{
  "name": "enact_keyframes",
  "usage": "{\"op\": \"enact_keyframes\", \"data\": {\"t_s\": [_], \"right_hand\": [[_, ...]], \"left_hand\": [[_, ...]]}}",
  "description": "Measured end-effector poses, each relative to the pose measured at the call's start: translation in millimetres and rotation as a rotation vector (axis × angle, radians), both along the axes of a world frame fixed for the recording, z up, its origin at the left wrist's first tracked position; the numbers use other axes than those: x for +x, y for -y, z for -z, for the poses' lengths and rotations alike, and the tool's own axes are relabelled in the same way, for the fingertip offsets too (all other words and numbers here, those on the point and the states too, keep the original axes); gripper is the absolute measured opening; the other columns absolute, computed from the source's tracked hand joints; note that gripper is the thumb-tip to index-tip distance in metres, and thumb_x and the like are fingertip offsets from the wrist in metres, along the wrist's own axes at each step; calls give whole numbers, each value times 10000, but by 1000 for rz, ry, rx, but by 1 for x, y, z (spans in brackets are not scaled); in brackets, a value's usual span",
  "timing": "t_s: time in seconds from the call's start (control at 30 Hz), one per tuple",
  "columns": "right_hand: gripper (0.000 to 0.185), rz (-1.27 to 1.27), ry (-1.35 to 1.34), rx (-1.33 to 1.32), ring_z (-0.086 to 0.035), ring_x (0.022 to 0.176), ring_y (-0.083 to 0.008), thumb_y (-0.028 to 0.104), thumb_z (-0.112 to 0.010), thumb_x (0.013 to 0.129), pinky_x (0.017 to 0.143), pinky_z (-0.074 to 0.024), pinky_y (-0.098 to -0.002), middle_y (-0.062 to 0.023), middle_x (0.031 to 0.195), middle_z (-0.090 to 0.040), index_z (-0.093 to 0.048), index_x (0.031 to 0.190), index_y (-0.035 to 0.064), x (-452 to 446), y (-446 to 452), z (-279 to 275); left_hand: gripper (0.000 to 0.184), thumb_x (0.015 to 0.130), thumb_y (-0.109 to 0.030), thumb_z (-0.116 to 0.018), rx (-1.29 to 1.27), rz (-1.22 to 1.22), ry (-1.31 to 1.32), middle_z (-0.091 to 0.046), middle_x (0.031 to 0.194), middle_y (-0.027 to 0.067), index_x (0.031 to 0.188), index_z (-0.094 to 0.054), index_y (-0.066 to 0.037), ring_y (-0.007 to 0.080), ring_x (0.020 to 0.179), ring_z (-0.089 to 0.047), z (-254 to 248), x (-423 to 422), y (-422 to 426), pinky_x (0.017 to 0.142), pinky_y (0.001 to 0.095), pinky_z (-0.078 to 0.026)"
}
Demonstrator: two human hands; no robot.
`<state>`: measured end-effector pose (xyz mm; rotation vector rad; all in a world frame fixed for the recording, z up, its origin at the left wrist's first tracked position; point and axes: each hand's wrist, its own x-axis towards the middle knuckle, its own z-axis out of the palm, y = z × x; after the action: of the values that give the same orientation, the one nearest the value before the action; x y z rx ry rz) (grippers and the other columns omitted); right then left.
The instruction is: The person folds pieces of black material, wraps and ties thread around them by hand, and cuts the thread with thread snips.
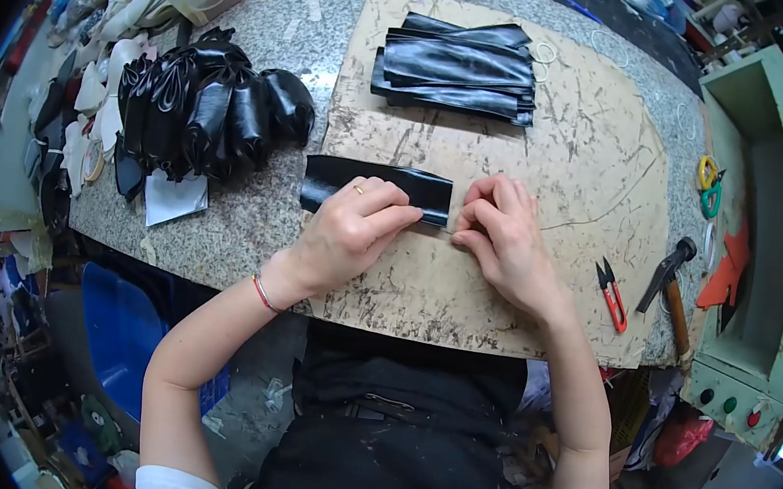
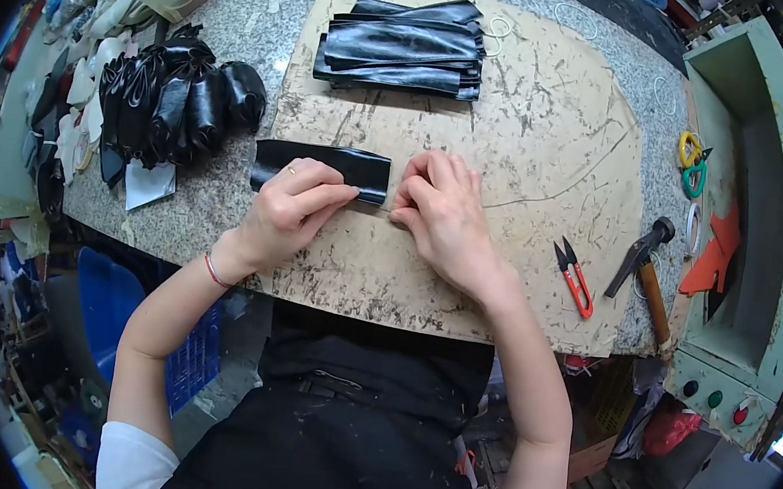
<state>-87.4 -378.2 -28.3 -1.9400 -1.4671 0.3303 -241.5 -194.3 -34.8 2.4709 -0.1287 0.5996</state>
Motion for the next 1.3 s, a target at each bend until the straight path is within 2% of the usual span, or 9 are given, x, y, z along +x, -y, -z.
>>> {"op": "enact_keyframes", "data": {"t_s": [0.17, 0.27, 0.4, 0.47, 0.6, 0.63, 1.03, 1.23, 1.3], "right_hand": [[167, 7, -10, 9, -506, 1026, -270, 99, -748, 771, 904, -370, -393, -82, 1039, -544, -593, 823, 62, 1, 0, 1], [159, 29, 51, 10, -508, 1036, -261, 101, -748, 772, 895, -365, -388, -81, 1049, -546, -607, 839, 69, -2, 2, -4], [149, 133, 244, 40, -525, 1029, -240, 103, -750, 776, 895, -358, -395, -69, 1032, -560, -640, 872, 75, -8, 6, -19], [140, 108, 190, 25, -557, 972, -238, 104, -753, 779, 875, -378, -390, -60, 977, -582, -660, 879, 74, -15, 2, -19], [122, 104, 119, 13, -603, 823, -238, 107, -758, 783, 792, -432, -366, -45, 858, -609, -688, 875, 68, -24, -5, -9], [101, 112, 119, 50, -611, 762, -247, 97, -753, 786, 717, -459, -353, -53, 832, -615, -693, 858, 63, -24, -6, -6], [75, 40, 83, -9, -629, 797, -290, 57, -721, 795, 710, -520, -390, -91, 843, -606, -661, 823, 21, -23, -10, -10], [91, 88, 112, 67, -625, 783, -303, 27, -698, 789, 698, -521, -398, -108, 832, -593, -623, 839, 14, -26, -14, -4], [90, 128, 106, 72, -623, 780, -305, 21, -690, 787, 697, -521, -400, -114, 830, -590, -615, 836, 13, -29, -15, -1]], "left_hand": [[236, 733, -2, -720, 55, 82, -30, -594, 894, 69, 966, -689, -23, 245, 834, -589, -3, -2, -1, 750, 364, -476], [236, 750, 25, -739, 82, 90, -70, -603, 886, 73, 974, -717, -47, 258, 822, -598, -6, -1, 0, 753, 369, -487], [189, 747, 6, -757, -76, 71, -69, -601, 888, 84, 926, -709, -30, 260, 829, -600, -5, 3, 7, 739, 360, -499], [164, 746, -5, -768, -177, 84, -102, -606, 889, 91, 896, -702, -18, 261, 839, -606, -4, 8, 4, 731, 355, -504], [150, 748, -22, -779, -210, 79, -131, -621, 872, 105, 872, -697, -7, 273, 832, -629, -3, 15, 0, 726, 359, -525], [154, 747, -28, -780, -214, 81, -136, -625, 866, 107, 876, -699, -5, 280, 818, -635, -4, 16, 0, 724, 365, -533], [144, 747, -22, -754, -149, 127, -135, -620, 847, 106, 876, -693, 4, 281, 812, -639, -3, 19, -3, 709, 374, -539], [150, 749, -6, -730, -102, 79, -149, -610, 832, 108, 885, -667, 3, 287, 806, -637, 0, 22, 1, 694, 379, -534], [152, 745, -4, -726, -171, 20, -170, -604, 840, 111, 882, -660, -2, 294, 808, -630, -1, 22, 5, 694, 377, -531]]}}
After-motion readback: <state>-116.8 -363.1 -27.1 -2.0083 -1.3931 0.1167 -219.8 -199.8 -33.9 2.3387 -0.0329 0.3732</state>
